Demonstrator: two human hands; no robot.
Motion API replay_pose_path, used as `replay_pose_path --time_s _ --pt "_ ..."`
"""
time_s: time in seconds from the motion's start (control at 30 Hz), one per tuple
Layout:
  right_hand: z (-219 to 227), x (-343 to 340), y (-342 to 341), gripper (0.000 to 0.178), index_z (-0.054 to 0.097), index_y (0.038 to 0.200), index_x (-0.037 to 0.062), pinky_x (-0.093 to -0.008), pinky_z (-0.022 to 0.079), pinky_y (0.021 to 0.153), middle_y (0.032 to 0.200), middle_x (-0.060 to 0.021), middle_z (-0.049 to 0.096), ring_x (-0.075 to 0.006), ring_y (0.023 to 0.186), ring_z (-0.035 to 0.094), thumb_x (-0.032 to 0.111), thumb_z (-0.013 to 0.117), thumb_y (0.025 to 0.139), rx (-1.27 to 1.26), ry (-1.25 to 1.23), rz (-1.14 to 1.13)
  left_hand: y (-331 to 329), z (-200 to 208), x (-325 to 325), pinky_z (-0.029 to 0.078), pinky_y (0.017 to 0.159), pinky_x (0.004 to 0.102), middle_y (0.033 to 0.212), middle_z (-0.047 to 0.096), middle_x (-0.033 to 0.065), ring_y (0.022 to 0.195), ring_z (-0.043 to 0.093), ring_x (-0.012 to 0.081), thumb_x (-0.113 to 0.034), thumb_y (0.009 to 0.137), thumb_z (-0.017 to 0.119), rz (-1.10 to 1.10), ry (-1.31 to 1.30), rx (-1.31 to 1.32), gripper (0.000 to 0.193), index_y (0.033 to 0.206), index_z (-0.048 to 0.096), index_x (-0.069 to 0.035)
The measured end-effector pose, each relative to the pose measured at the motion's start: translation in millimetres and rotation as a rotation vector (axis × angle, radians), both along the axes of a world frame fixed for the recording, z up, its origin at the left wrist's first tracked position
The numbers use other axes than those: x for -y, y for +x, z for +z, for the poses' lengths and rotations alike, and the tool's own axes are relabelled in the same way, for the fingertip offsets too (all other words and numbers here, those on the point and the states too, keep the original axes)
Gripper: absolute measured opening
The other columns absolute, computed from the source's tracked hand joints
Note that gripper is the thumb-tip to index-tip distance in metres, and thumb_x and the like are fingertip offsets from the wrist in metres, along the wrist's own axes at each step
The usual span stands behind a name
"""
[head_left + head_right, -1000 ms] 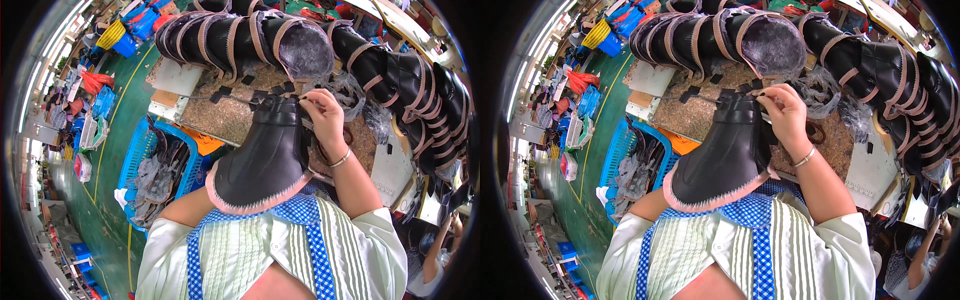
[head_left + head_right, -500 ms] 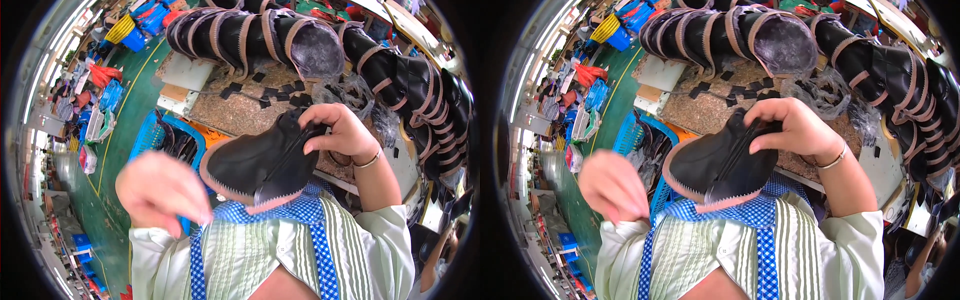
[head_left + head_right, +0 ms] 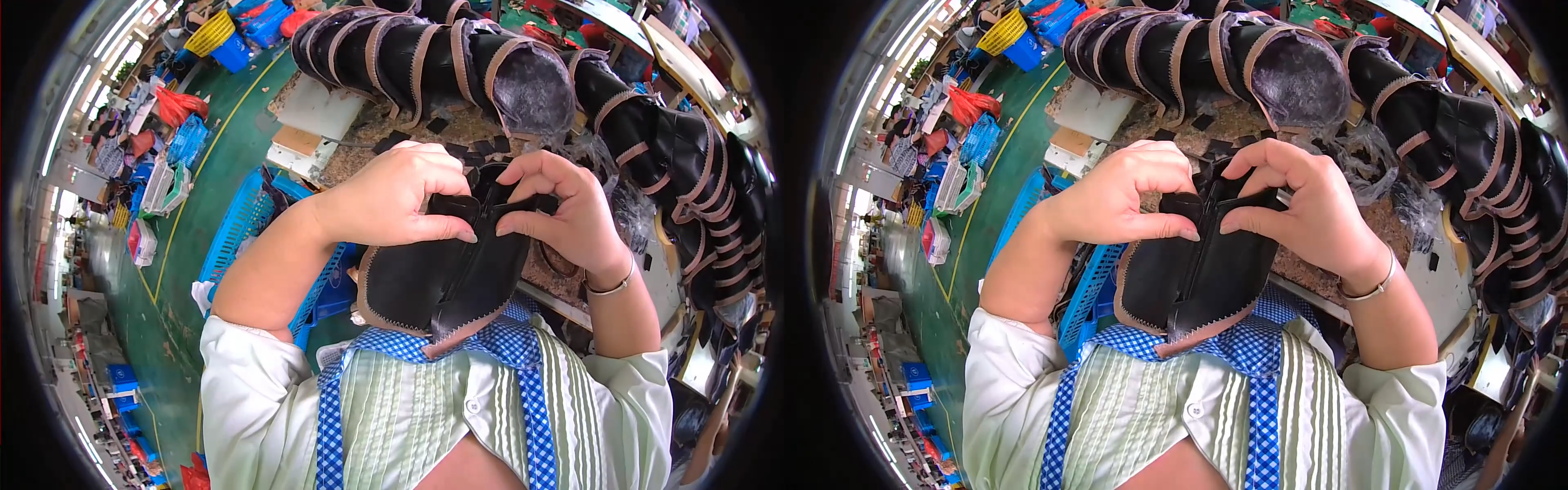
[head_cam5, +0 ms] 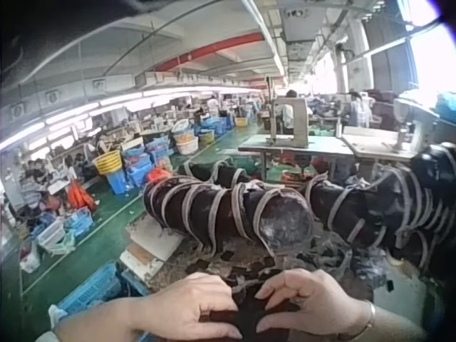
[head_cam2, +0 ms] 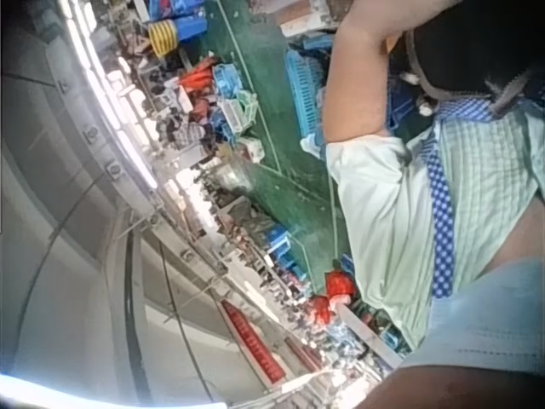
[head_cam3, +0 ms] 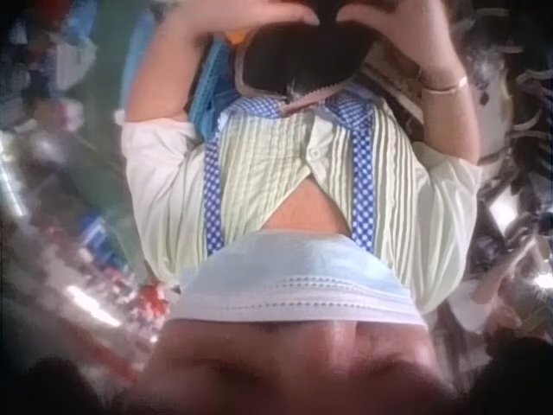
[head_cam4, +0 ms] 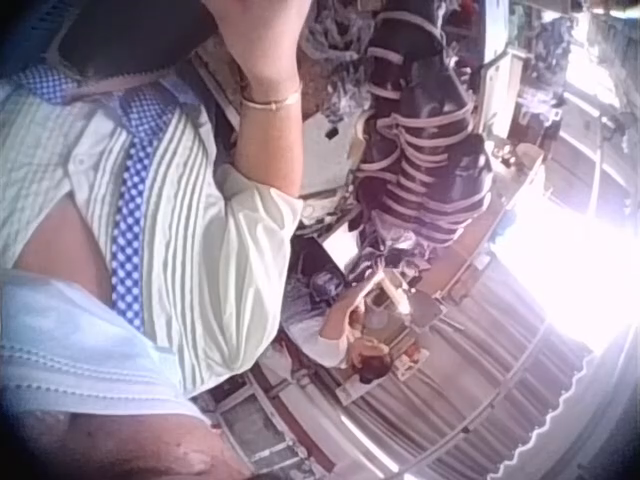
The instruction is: Assembling shoe upper components by aligning and trimming materials.
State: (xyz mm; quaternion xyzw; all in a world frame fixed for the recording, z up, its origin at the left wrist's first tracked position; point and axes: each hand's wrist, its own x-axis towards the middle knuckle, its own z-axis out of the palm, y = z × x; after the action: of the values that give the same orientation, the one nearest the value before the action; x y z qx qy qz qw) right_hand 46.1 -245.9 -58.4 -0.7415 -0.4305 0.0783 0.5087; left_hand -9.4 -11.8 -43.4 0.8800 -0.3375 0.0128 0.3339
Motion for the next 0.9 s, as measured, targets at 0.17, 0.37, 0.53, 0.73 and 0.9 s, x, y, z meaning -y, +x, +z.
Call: replay_pose_path --time_s 0.17,0.37,0.53,0.73,0.9 --pt "-7 -2 4 0.038 0.060 0.095 0.0028 -0.0258 0.046 0.078 0.087 -0.0036 0.067 -0.0114 0.083 0.061 0.006 0.082 0.064 0.122 0.075 -0.022 2 2 -1 0.043 0.073 0.0350 0.079 0.059 0.0059 0.079 0.055 0.0253 -0.022 0.071 0.079 0.002 0.010 -0.002 0.025 0.080 0.064 -0.003" --pt "-10 -8 1 0.040 0.056 0.100 0.0012 -0.0275 0.045 0.084 0.089 -0.0012 0.064 -0.0122 0.089 0.060 0.002 0.080 0.068 -0.116 0.168 -0.010 -2 2 1 0.041 0.085 0.0388 0.075 0.057 0.0041 0.084 0.057 0.0241 -0.022 0.070 0.079 -0.029 0.008 0.088 0.023 0.078 0.065 -0.006" --pt "-19 -28 11 0.048 0.050 0.115 0.0028 -0.0291 0.043 0.091 0.106 -0.0071 0.060 -0.0151 0.100 0.058 0.003 0.077 0.075 -0.032 0.512 -0.344 -15 15 7 0.033 0.101 0.0489 0.071 0.055 0.0016 0.086 0.061 0.0232 -0.019 0.067 0.080 0.236 0.025 0.555 0.020 0.074 0.065 -0.008" --pt "-37 -19 -4 0.040 0.056 0.121 -0.0038 -0.0303 0.046 0.093 0.115 -0.0096 0.063 -0.0151 0.101 0.060 0.003 0.068 0.083 -1.019 0.424 0.016 -22 11 6 0.037 0.048 0.0291 0.061 0.050 0.0071 0.052 0.048 0.0193 -0.007 0.075 0.076 0.724 -0.278 0.724 0.017 0.072 0.060 -0.002" --pt "-37 2 10 0.031 0.063 0.110 -0.0032 -0.0287 0.051 0.086 0.103 -0.0073 0.068 -0.0140 0.091 0.064 -0.007 0.065 0.079 -0.995 0.384 0.066 -53 33 -11 0.043 0.044 0.0207 0.068 0.061 0.0045 0.049 0.055 0.0079 -0.011 0.091 0.062 0.527 -0.706 0.125 0.020 0.076 0.065 0.002"
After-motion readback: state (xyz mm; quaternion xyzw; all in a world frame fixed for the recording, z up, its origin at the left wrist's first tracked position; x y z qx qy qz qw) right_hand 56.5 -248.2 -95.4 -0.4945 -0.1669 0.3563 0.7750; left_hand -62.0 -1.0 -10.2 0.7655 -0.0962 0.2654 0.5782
